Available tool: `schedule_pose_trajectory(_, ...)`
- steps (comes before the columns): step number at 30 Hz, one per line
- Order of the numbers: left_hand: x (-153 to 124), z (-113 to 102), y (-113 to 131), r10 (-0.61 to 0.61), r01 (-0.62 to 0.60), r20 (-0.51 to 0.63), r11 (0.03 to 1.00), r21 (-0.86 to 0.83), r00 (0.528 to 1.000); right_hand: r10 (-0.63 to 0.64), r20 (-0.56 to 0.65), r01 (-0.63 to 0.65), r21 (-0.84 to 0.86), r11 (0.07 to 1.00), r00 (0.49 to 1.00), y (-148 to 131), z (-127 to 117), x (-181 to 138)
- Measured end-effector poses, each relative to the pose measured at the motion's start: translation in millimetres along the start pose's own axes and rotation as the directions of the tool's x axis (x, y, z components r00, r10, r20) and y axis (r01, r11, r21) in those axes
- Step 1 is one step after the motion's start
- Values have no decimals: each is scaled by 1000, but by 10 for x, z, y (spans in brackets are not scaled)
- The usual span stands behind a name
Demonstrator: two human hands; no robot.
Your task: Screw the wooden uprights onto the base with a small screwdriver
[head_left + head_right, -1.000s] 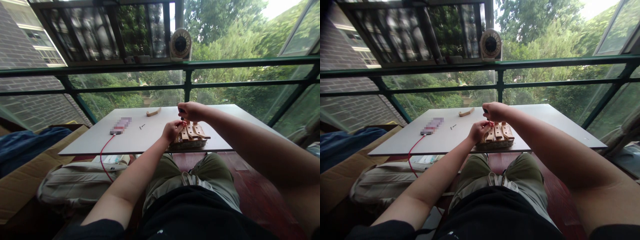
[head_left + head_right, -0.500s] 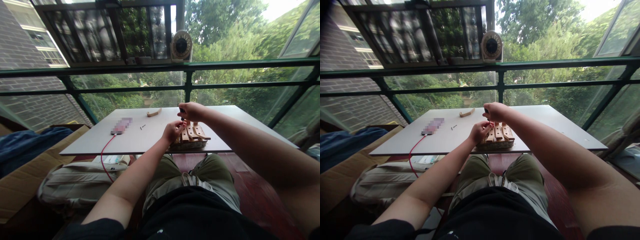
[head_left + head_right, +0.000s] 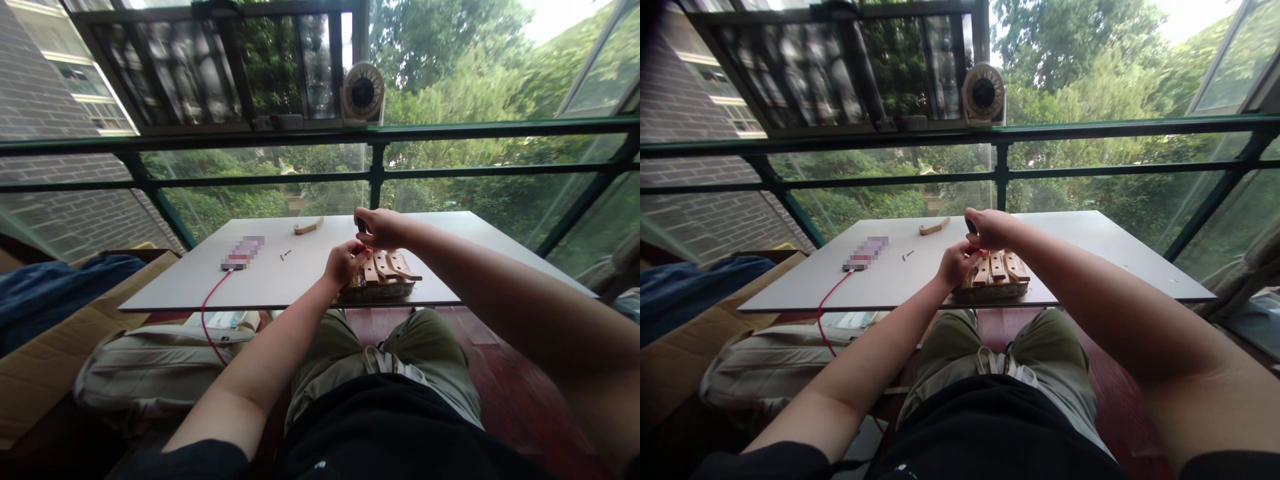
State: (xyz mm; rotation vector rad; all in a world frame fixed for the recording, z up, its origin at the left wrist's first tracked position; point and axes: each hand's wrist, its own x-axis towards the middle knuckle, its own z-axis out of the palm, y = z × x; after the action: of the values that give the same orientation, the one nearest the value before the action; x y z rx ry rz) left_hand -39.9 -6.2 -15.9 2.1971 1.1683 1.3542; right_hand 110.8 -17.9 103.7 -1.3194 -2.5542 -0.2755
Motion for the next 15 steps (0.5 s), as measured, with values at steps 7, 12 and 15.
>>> schedule_pose_trajectory(7, -5, 23, -39, 16, -16, 23, 1000, -25, 1000, 19, 3, -19, 82, 996, 1000, 27, 21, 22)
schedule_pose_trajectory(12, -8, 36, -40, 19, -15, 51, 997, -78, 998, 15, -47, -8, 157, 988, 999, 93, 49, 26)
schedule_pose_trajectory(15, -11, 31, -9, 17, -11, 55, 995, -99, 998, 24, -77, -11, 172, 985, 997, 118, 71, 26)
